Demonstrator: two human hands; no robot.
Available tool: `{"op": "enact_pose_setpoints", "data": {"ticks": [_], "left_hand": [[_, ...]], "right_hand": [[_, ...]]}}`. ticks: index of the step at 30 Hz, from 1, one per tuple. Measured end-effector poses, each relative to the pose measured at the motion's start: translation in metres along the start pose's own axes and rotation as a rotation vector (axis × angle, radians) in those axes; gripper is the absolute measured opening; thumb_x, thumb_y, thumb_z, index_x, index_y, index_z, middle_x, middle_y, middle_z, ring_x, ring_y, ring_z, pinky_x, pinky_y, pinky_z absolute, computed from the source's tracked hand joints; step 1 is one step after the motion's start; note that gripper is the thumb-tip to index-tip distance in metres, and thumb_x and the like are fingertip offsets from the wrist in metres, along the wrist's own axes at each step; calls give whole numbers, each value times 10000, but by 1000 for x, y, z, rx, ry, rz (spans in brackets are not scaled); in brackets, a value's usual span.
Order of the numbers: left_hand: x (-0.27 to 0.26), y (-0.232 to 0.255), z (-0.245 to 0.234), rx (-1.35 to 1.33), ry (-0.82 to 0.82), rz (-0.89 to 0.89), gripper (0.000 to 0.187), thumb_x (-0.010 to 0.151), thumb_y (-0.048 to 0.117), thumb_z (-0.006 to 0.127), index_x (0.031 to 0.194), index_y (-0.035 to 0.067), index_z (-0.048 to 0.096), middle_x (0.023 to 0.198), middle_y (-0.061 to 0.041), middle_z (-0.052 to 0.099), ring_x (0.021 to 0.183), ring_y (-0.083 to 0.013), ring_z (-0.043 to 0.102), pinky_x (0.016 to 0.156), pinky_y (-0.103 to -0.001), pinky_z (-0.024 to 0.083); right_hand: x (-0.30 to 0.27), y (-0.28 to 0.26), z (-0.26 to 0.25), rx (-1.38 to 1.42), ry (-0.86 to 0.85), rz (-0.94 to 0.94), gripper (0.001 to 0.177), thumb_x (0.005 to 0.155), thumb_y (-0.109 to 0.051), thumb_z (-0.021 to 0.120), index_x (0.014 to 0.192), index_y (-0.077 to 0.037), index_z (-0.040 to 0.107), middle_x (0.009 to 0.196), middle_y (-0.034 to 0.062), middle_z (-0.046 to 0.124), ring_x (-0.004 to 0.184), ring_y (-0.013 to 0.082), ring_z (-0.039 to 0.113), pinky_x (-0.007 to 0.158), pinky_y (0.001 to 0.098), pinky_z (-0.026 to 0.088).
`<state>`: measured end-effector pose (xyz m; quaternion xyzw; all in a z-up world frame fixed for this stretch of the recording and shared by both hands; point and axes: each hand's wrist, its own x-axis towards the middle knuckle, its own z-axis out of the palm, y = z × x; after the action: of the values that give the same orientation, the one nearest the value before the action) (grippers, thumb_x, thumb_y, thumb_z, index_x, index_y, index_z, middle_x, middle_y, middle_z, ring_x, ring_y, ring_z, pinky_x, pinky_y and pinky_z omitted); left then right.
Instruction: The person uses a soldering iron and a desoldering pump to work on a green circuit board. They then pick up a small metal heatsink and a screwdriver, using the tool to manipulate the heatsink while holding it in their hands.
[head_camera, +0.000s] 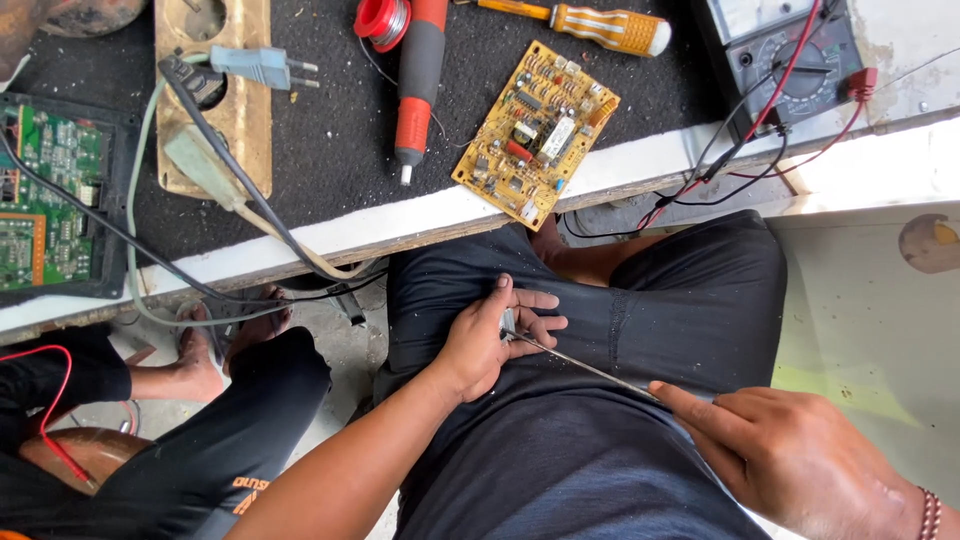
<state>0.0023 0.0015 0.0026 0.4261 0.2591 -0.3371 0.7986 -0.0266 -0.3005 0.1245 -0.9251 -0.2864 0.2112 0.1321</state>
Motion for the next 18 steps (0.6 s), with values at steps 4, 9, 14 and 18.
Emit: {"op": "enact_pose_setpoints", "data": {"ticks": [4, 9, 14, 18], "left_hand": [[0, -2, 2, -34, -19, -26, 671, 1060, 518, 340, 1185, -27, 711, 717, -137, 691, 1125, -347, 752, 937, -449, 594], [1, -4, 7, 28, -32, -33, 695, 1053, 541, 316, 1226, -9, 704, 732, -125, 700, 1133, -335, 755, 953, -433, 562], [0, 3, 13, 7, 14, -59, 729, 1040, 568, 306, 1221, -18, 700, 733, -140, 695, 1103, -346, 761, 938, -442, 587], [2, 0, 11, -10, 19, -64, 733, 1041, 569, 305, 1215, -23, 699, 745, -153, 700, 1083, -355, 762, 916, -435, 594]], "right_hand": [[-10, 5, 6, -160, -3, -152, 516, 918, -351, 623, 1425, -275, 565, 649, -60, 664, 519, 217, 634, 508, 400, 557], [-7, -11, -7, -173, -6, -104, 492, 902, -428, 642, 1372, -283, 624, 620, -67, 710, 503, 184, 652, 511, 387, 567], [-9, 1, -16, 456, -510, 622, 448, 881, -438, 648, 1318, -485, 735, 622, -21, 610, 600, 156, 626, 647, 271, 524], [-3, 1, -21, 619, -604, 666, 537, 864, -440, 661, 1396, -466, 729, 1373, -310, 878, 1191, -70, 851, 988, 209, 616]]}}
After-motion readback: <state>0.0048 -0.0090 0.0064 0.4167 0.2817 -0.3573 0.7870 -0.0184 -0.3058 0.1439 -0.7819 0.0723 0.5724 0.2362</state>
